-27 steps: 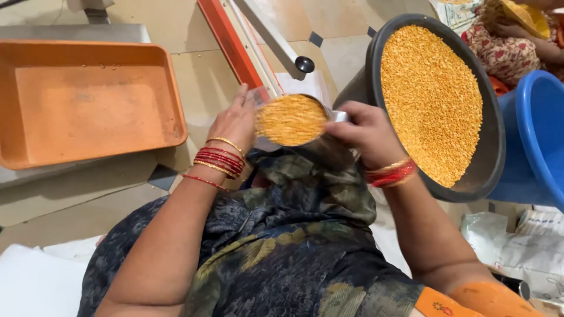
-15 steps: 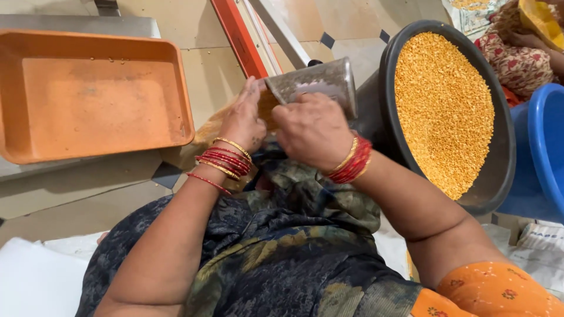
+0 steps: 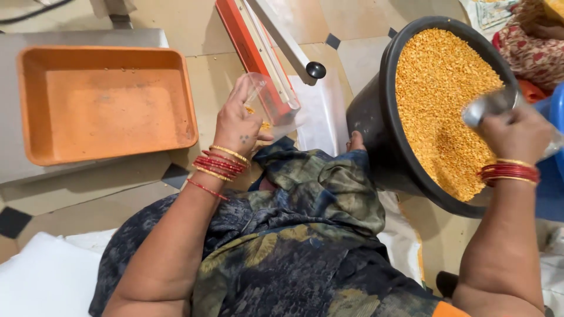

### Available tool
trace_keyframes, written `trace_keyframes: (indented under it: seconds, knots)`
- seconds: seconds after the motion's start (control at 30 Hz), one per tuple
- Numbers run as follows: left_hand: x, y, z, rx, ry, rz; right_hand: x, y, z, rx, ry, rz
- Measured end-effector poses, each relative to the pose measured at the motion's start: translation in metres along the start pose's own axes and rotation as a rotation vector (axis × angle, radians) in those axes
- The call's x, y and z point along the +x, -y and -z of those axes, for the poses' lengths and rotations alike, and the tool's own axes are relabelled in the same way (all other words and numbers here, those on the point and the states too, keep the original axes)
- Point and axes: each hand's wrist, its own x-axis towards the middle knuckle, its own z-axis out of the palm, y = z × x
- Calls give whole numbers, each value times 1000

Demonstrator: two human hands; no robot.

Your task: The person fills clear plastic bags with yellow lentils from a large container using a metal scoop, weighs the bags on a digital scale, and seals them using a heat sealer.

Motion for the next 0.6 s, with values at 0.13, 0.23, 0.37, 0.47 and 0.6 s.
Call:
trace_keyframes:
  seconds: [0.13,0.23,0.37,0.47,0.6]
  knots:
    - [-11,-17,-2,-115,-42,-66,-28,22,-20,-322,320,40]
    - [-14,-34,7,-192,-62,-127,-38,32,-24,124,498,-205]
    - [-7,-61,37,-287,-89,-115,-46,13,-52,772,502,-565]
    - [10,-83,57,-252,-153,-178,-47,13,-57,912,460,-631]
    - [32,-96,67,-127,-322,-297,-45,17,-56,858,455,-639]
